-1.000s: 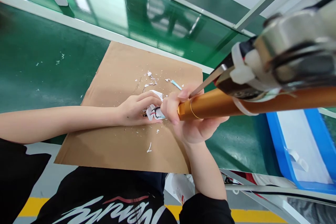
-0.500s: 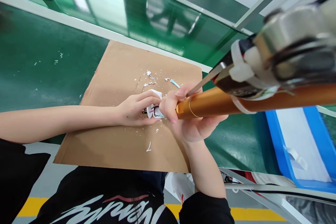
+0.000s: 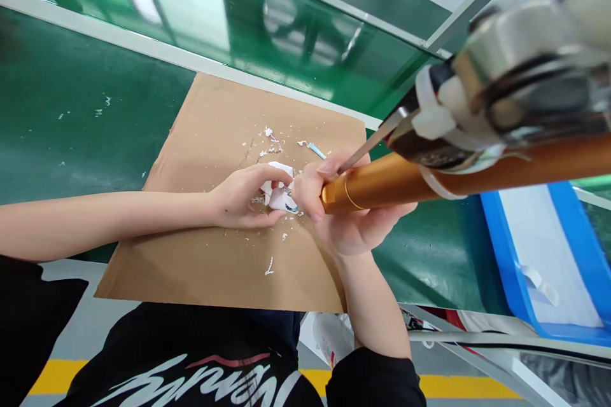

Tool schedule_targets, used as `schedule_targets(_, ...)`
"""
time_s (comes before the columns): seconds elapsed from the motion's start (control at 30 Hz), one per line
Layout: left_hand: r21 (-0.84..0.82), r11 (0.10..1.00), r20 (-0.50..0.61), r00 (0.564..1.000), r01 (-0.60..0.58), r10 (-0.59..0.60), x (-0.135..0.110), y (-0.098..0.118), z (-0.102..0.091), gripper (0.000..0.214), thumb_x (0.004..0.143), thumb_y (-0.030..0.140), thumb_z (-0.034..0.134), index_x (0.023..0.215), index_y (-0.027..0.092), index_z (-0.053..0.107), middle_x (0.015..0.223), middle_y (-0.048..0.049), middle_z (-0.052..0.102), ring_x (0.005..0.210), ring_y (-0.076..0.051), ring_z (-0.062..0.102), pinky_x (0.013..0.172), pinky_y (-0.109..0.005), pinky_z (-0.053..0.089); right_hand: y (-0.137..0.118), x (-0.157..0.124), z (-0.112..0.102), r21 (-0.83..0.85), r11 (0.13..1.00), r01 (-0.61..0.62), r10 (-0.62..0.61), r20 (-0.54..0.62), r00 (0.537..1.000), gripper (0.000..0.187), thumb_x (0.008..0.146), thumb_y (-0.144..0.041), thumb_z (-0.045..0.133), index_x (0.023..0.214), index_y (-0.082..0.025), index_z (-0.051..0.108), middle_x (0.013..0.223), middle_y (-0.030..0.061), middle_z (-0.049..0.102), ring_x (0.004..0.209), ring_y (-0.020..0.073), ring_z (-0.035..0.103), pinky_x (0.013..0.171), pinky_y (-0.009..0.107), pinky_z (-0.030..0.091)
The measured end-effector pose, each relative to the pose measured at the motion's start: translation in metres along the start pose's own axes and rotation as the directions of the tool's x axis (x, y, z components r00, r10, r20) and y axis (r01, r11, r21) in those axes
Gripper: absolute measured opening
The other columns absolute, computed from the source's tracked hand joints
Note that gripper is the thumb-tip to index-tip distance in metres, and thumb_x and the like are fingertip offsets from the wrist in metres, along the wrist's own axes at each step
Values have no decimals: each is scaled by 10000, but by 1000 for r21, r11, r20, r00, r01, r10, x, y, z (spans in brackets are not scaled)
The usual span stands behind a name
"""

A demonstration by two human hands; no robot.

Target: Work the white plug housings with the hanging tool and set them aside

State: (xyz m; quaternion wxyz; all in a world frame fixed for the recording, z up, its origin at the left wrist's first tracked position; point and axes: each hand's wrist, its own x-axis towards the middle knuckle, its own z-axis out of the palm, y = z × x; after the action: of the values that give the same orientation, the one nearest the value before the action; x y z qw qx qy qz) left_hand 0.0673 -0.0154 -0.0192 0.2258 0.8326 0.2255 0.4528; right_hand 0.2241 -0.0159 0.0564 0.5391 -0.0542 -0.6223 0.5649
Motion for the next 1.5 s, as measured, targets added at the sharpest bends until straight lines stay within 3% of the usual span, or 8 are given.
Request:
schedule_targets(0.27, -11, 1000, 24, 999, -28, 28, 0, -2, -1, 313, 825, 226, 561, 1113, 174, 450, 841, -27, 599, 752, -140, 575, 721, -264, 480, -1, -4, -3, -13, 998, -66, 65, -50, 997, 453, 841, -626, 350, 917, -255, 599, 426, -59, 357, 320, 68, 262, 331, 191, 249)
schedule_targets(0.4, -27, 999, 17, 999, -33, 33, 1, -2, -1, 295, 840, 244, 548, 1110, 174, 451, 819, -26, 599, 739, -145, 576, 724, -276, 481, -1, -5, 0, -37, 998, -49, 44, -125, 991, 540, 805, -724, 290, 860, -272, 581, 405, -68, 317, 293, 71, 241, 321, 203, 236)
schedule_targets(0.53, -36, 999, 15, 999, -32, 32, 1, -1, -1, 288, 847, 262, 548, 1104, 170, 455, 820, -31, 607, 762, -151, 595, 732, -279, 487, -2, -6, 2, -49, 992, -113, 102, -193, 976, 528, 755, -769, 340, 805, -289, 554, 407, -69, 327, 294, 79, 257, 329, 213, 250)
schedule_targets(0.77, -31, 999, 11, 999, -32, 33, 1, -1, -2, 286, 845, 270, 553, 1093, 161, 463, 815, -29, 610, 732, -142, 586, 704, -271, 494, 0, -4, 0, 7, 1000, -26, 27, -76, 997, 494, 807, -706, 338, 883, -266, 547, 419, -66, 363, 316, 76, 263, 348, 212, 267)
schedule_targets(1.07, -73, 996, -5, 999, -51, 51, 0, -3, -2, 329, 843, 267, 571, 1125, 162, 438, 914, -58, 634, 747, -137, 615, 708, -259, 506, -7, -7, 4, 12, 982, -187, 185, -213, 959, 426, 749, -700, 475, 799, -278, 507, 423, -74, 392, 337, 77, 256, 376, 216, 266)
schedule_targets(1.33, -67, 995, -14, 998, -69, 68, 0, -3, -1, 306, 852, 274, 551, 1118, 173, 436, 897, -51, 633, 741, -143, 619, 710, -271, 505, -7, -5, 4, 25, 978, -207, 208, -207, 956, 418, 742, -683, 511, 779, -267, 505, 431, -78, 347, 350, 80, 280, 389, 225, 269)
schedule_targets(1.5, -59, 995, -16, 997, -76, 75, 1, -3, -2, 308, 837, 241, 571, 1104, 164, 440, 889, -43, 627, 737, -131, 607, 712, -255, 500, -7, -6, 2, 21, 988, -150, 152, -128, 980, 438, 749, -706, 468, 831, -278, 512, 415, -80, 378, 332, 75, 256, 367, 218, 255)
